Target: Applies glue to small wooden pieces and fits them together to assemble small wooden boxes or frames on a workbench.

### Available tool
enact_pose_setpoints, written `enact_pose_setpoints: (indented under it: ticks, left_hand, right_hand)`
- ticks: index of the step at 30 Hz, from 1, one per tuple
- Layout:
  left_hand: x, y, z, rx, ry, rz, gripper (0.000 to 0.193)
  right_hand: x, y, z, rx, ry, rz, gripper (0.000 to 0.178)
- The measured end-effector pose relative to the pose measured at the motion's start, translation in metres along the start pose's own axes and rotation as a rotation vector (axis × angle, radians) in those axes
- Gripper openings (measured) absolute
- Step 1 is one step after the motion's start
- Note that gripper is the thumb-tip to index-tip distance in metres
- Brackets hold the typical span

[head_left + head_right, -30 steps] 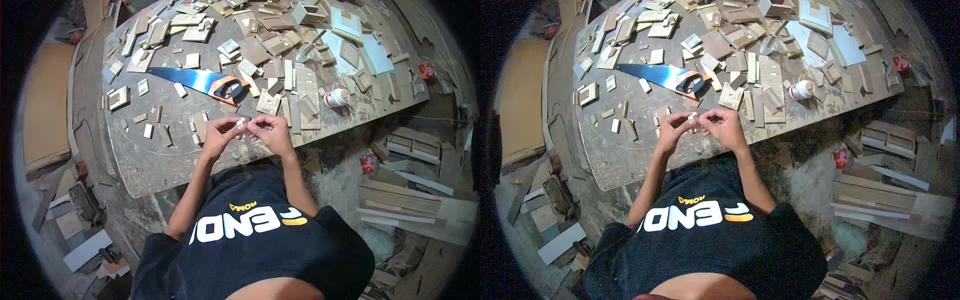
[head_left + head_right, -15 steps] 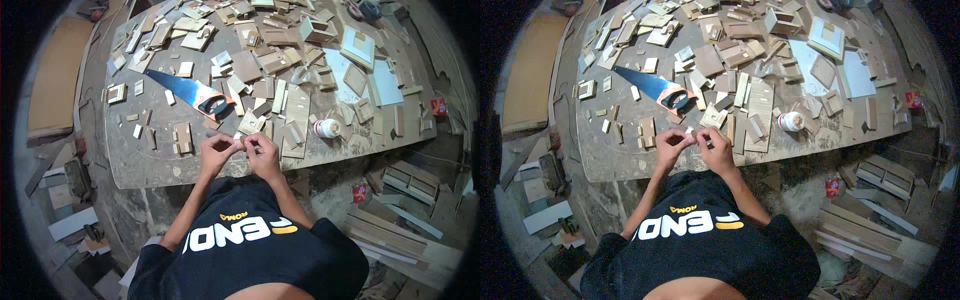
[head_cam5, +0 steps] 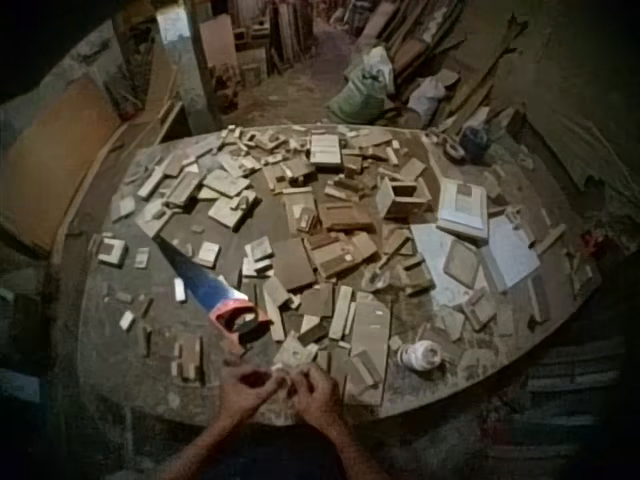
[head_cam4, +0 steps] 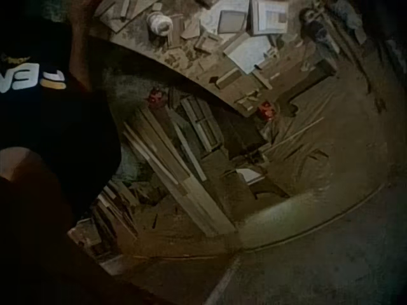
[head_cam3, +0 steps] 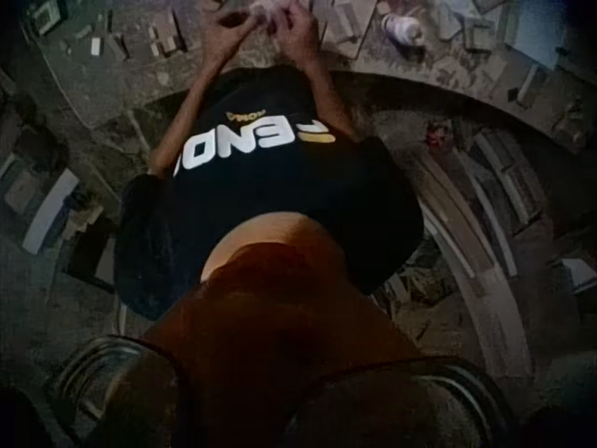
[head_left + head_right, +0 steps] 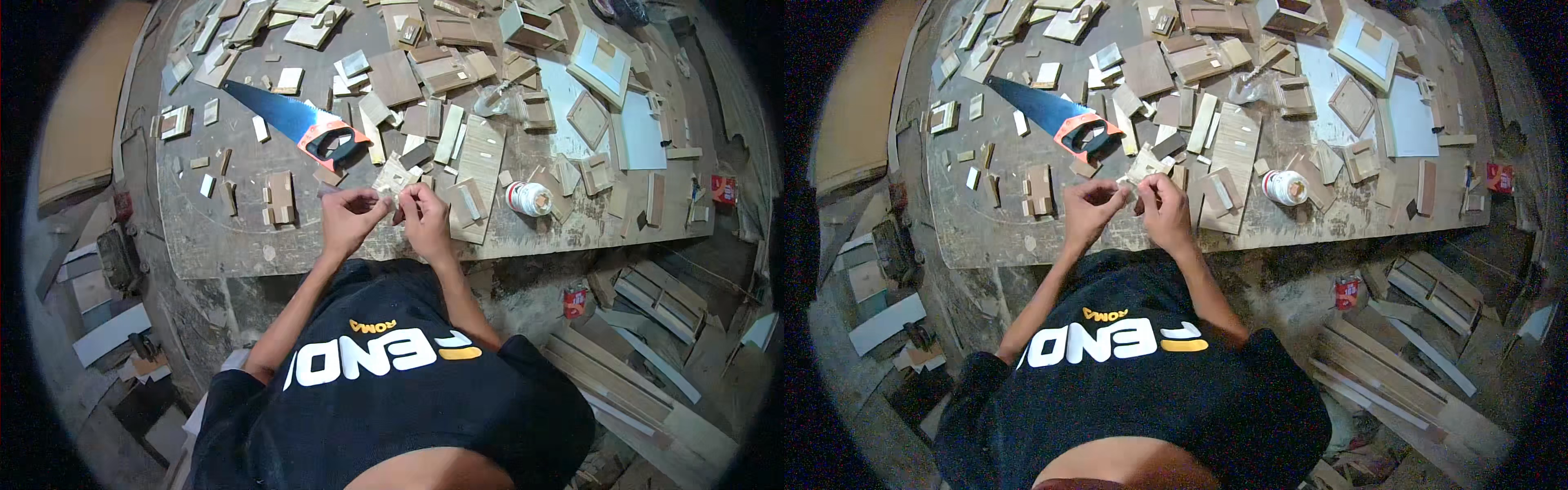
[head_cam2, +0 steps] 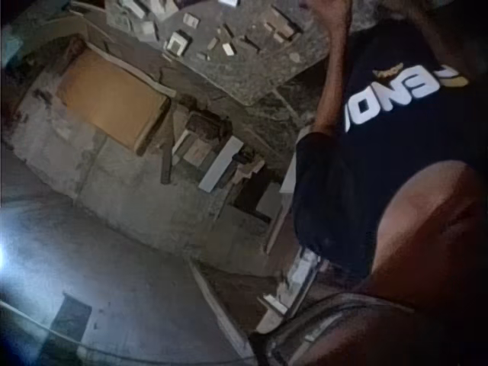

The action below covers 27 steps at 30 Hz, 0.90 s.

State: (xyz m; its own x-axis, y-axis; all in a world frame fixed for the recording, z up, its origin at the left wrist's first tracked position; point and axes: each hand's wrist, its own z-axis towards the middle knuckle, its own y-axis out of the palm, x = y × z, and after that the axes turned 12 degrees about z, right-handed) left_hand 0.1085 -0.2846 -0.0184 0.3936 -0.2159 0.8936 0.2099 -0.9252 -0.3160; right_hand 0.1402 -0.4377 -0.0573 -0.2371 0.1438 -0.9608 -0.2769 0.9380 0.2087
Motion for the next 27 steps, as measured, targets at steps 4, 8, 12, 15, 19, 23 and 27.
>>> enact_pose_setpoints:
  ticks: [4,8,12,15,19,23,27]
  left_hand:
    - [-0.011,-0.007,0.007,-0.072,-0.059,0.055,0.019]
    - [-0.005,-0.014,0.014,-0.314,-0.072,-0.087,0.015]
    - [-0.006,-0.022,0.018,-0.444,-0.074,-0.159,0.014]
    - [-0.008,-0.023,0.017,-0.463,-0.055,-0.210,0.014]
    - [-0.013,-0.020,0.019,-0.479,-0.053,-0.290,0.014]
    - [-0.008,-0.020,0.015,-0.462,-0.031,-0.290,0.014]
    - [-0.010,-0.016,0.009,-0.412,-0.039,-0.281,0.011]
  right_hand:
    - [-0.015,0.001,0.010,0.016,0.129,0.208,0.011]
    - [-0.025,-0.013,0.030,-0.262,-0.141,-0.046,0.012]
    - [-0.026,-0.031,0.038,-0.420,-0.006,0.022,0.008]
    - [-0.038,-0.034,0.045,-0.525,-0.062,-0.004,0.007]
    - [-0.042,-0.034,0.049,-0.519,-0.204,-0.067,0.008]
    - [-0.039,-0.031,0.040,-0.444,-0.256,-0.056,0.008]
    - [-0.030,-0.027,0.029,-0.333,-0.257,-0.076,0.006]
